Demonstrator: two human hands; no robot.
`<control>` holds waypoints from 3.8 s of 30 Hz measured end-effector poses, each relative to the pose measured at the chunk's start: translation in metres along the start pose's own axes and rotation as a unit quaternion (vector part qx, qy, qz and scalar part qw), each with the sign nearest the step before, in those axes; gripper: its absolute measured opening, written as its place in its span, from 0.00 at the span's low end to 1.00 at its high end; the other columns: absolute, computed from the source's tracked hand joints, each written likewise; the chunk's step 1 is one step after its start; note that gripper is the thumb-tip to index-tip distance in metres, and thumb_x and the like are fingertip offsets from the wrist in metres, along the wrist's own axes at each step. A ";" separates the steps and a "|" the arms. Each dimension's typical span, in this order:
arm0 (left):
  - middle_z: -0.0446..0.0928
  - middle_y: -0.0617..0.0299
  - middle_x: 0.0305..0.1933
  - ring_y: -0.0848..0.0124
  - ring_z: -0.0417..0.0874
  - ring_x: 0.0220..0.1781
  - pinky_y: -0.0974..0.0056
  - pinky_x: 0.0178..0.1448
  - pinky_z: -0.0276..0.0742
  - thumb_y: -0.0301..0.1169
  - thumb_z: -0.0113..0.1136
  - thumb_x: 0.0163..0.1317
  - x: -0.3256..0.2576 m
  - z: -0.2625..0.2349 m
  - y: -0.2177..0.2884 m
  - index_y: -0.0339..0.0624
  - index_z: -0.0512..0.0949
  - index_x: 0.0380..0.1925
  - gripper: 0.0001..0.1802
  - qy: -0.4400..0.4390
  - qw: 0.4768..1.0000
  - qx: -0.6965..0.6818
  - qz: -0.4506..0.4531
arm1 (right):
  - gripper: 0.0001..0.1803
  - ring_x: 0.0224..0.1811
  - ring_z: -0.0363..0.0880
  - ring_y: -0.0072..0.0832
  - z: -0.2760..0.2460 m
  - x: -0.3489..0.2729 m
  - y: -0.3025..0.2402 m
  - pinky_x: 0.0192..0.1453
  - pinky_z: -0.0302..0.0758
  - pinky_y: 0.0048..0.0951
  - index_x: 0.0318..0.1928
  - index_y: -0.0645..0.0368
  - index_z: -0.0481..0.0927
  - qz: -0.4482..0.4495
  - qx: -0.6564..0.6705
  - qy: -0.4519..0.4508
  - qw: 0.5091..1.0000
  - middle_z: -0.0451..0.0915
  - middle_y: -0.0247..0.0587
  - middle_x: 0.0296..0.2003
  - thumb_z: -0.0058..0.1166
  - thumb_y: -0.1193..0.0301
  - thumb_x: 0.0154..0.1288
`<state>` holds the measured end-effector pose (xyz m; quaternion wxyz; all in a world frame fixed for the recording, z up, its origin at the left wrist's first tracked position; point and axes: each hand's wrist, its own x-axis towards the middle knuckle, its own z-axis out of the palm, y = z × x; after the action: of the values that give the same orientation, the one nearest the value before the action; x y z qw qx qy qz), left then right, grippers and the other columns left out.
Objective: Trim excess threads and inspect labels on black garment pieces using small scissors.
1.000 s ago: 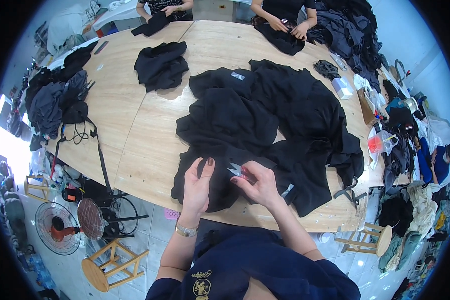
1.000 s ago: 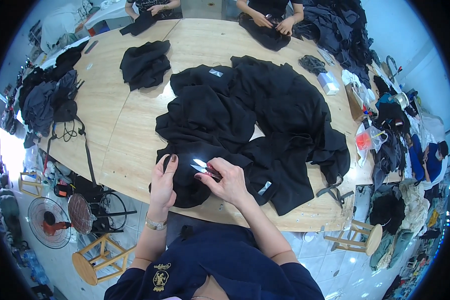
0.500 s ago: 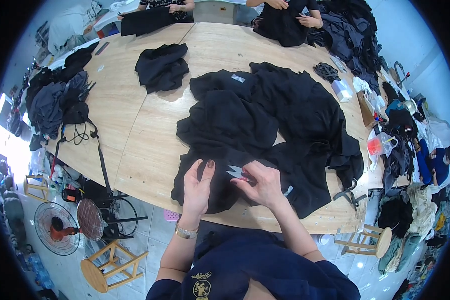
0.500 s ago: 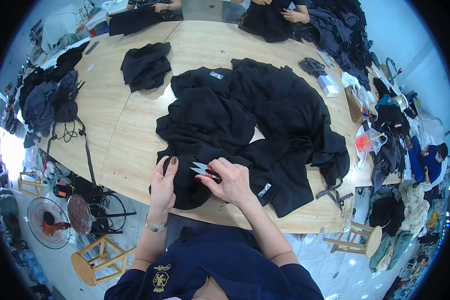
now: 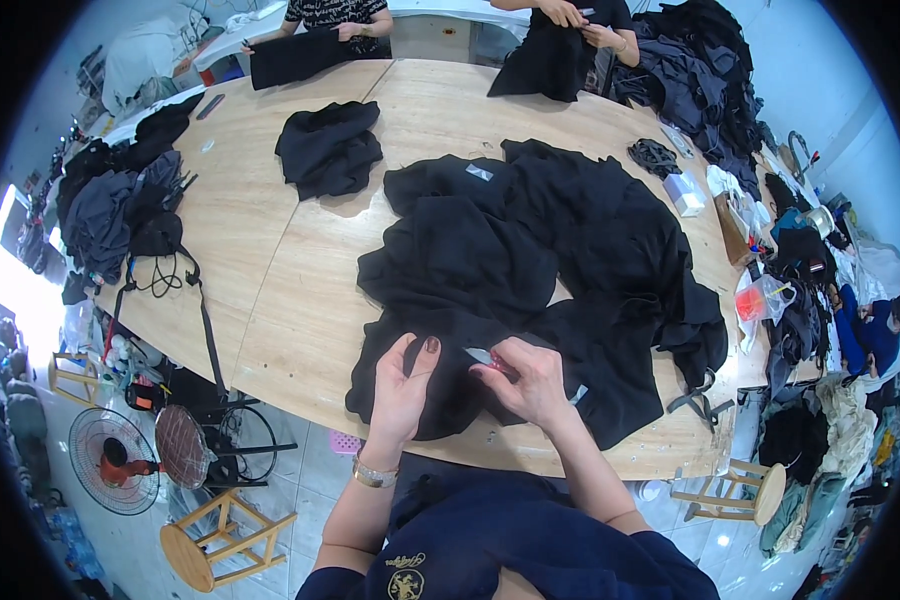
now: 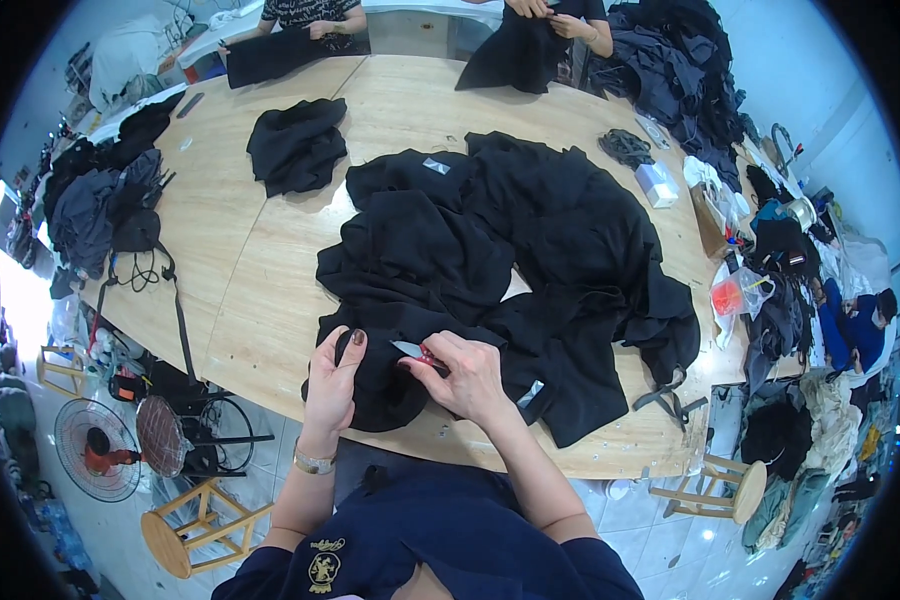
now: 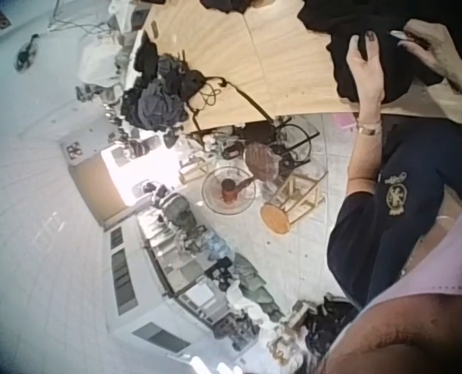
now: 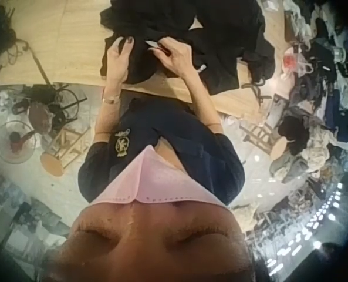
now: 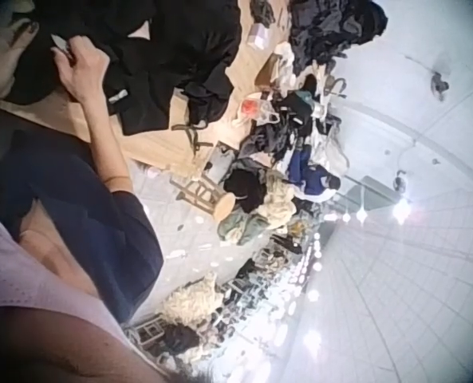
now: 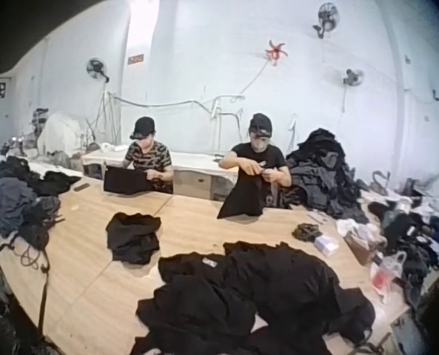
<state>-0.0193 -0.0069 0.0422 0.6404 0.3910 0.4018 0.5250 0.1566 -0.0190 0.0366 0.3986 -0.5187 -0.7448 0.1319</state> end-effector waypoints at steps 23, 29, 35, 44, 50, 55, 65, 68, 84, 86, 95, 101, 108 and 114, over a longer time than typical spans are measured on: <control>0.69 0.70 0.25 0.83 0.65 0.31 0.76 0.36 0.63 0.31 0.58 0.61 0.006 0.003 -0.003 0.39 0.69 0.27 0.10 0.037 0.993 0.094 0.064 | 0.10 0.22 0.79 0.27 0.009 -0.005 -0.015 0.27 0.72 0.20 0.34 0.61 0.79 0.011 0.210 0.026 0.977 0.79 0.39 0.23 0.56 0.82 0.48; 0.69 0.70 0.26 0.83 0.65 0.31 0.77 0.37 0.63 0.32 0.58 0.61 0.009 -0.003 -0.004 0.39 0.69 0.26 0.11 0.035 0.993 0.081 0.080 | 0.07 0.17 0.72 0.23 -0.016 -0.022 -0.015 0.22 0.65 0.20 0.30 0.61 0.78 0.020 0.234 -0.153 0.960 0.73 0.35 0.17 0.60 0.77 0.47; 0.68 0.71 0.25 0.84 0.64 0.30 0.77 0.36 0.62 0.31 0.58 0.62 0.007 0.002 -0.001 0.40 0.69 0.27 0.10 0.017 0.997 0.055 0.061 | 0.14 0.14 0.64 0.23 -0.014 -0.011 -0.008 0.21 0.61 0.22 0.25 0.62 0.72 0.081 0.180 -0.004 0.980 0.67 0.37 0.15 0.64 0.68 0.49; 0.67 0.72 0.26 0.86 0.62 0.30 0.78 0.34 0.59 0.31 0.57 0.62 0.001 0.005 0.005 0.41 0.69 0.27 0.09 -0.001 0.999 0.022 0.028 | 0.18 0.16 0.72 0.30 -0.009 -0.007 -0.007 0.19 0.65 0.26 0.24 0.59 0.74 0.022 -0.007 -0.003 1.000 0.72 0.37 0.18 0.64 0.58 0.49; 0.67 0.72 0.26 0.86 0.63 0.30 0.78 0.34 0.60 0.31 0.57 0.62 -0.001 0.004 0.005 0.41 0.68 0.27 0.10 -0.014 0.998 0.042 0.038 | 0.15 0.16 0.72 0.27 -0.010 -0.006 -0.009 0.20 0.66 0.23 0.24 0.59 0.75 0.000 -0.025 0.006 1.000 0.73 0.36 0.19 0.67 0.63 0.47; 0.68 0.71 0.25 0.85 0.64 0.30 0.78 0.34 0.61 0.31 0.57 0.62 -0.002 0.007 0.005 0.40 0.68 0.26 0.10 -0.024 0.996 0.068 0.048 | 0.15 0.16 0.73 0.27 -0.012 -0.002 -0.013 0.20 0.67 0.23 0.24 0.59 0.75 -0.003 -0.043 -0.001 0.999 0.74 0.36 0.19 0.67 0.62 0.47; 0.66 0.71 0.24 0.85 0.63 0.29 0.78 0.33 0.60 0.32 0.56 0.63 0.000 0.004 0.004 0.40 0.68 0.26 0.11 -0.022 0.992 0.109 0.062 | 0.14 0.16 0.68 0.22 -0.011 -0.006 -0.010 0.21 0.63 0.21 0.27 0.59 0.74 0.089 0.092 -0.010 0.992 0.70 0.35 0.17 0.61 0.63 0.55; 0.66 0.72 0.25 0.85 0.62 0.29 0.78 0.34 0.59 0.33 0.56 0.63 0.001 0.003 0.002 0.40 0.68 0.26 0.11 -0.020 0.993 0.094 0.062 | 0.12 0.19 0.62 0.14 -0.004 -0.010 -0.001 0.24 0.59 0.17 0.28 0.60 0.72 0.204 0.272 0.015 0.940 0.66 0.29 0.18 0.58 0.66 0.59; 0.65 0.73 0.26 0.85 0.61 0.30 0.78 0.36 0.59 0.33 0.55 0.64 0.016 -0.005 -0.001 0.42 0.67 0.27 0.11 0.015 0.994 0.079 0.068 | 0.08 0.16 0.60 0.06 0.007 -0.001 0.009 0.19 0.52 0.12 0.38 0.63 0.79 0.324 0.537 0.045 0.777 0.71 0.20 0.19 0.52 0.70 0.65; 0.65 0.72 0.26 0.85 0.61 0.30 0.78 0.36 0.59 0.33 0.55 0.64 0.015 -0.005 0.000 0.41 0.67 0.27 0.11 0.019 0.992 0.093 0.079 | 0.08 0.17 0.60 0.06 0.007 0.006 0.003 0.20 0.53 0.11 0.39 0.63 0.79 0.307 0.501 0.039 0.808 0.71 0.21 0.20 0.52 0.71 0.65; 0.66 0.71 0.25 0.84 0.62 0.30 0.77 0.36 0.61 0.31 0.58 0.62 0.014 0.000 -0.002 0.40 0.67 0.26 0.11 0.011 0.993 0.085 0.077 | 0.04 0.21 0.62 0.10 0.010 0.015 -0.017 0.25 0.60 0.15 0.31 0.65 0.77 0.153 0.288 0.067 0.943 0.70 0.27 0.18 0.56 0.76 0.58; 0.66 0.72 0.25 0.84 0.62 0.30 0.77 0.35 0.60 0.30 0.60 0.60 0.016 -0.003 -0.007 0.41 0.68 0.26 0.11 0.042 0.994 0.051 0.086 | 0.03 0.22 0.65 0.12 -0.021 0.001 -0.014 0.26 0.63 0.16 0.29 0.64 0.76 0.114 0.343 -0.048 0.931 0.72 0.27 0.19 0.55 0.77 0.56; 0.67 0.72 0.26 0.85 0.63 0.30 0.78 0.35 0.60 0.30 0.61 0.59 0.013 0.003 0.001 0.41 0.69 0.27 0.10 0.039 0.997 0.019 0.063 | 0.15 0.15 0.66 0.23 -0.011 -0.002 -0.008 0.21 0.61 0.23 0.26 0.62 0.72 0.094 0.144 -0.012 0.985 0.67 0.38 0.16 0.63 0.64 0.53; 0.69 0.71 0.27 0.85 0.64 0.31 0.78 0.36 0.61 0.32 0.60 0.60 0.010 0.005 0.004 0.40 0.71 0.30 0.09 0.048 0.998 -0.029 0.016 | 0.19 0.13 0.66 0.31 0.000 -0.003 -0.008 0.18 0.63 0.26 0.24 0.61 0.70 0.032 0.047 0.020 0.998 0.69 0.38 0.15 0.64 0.60 0.51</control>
<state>-0.0152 0.0032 0.0470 0.6227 0.3531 0.4106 0.5648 0.1512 -0.0253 0.0402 0.4329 -0.5259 -0.7124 0.1691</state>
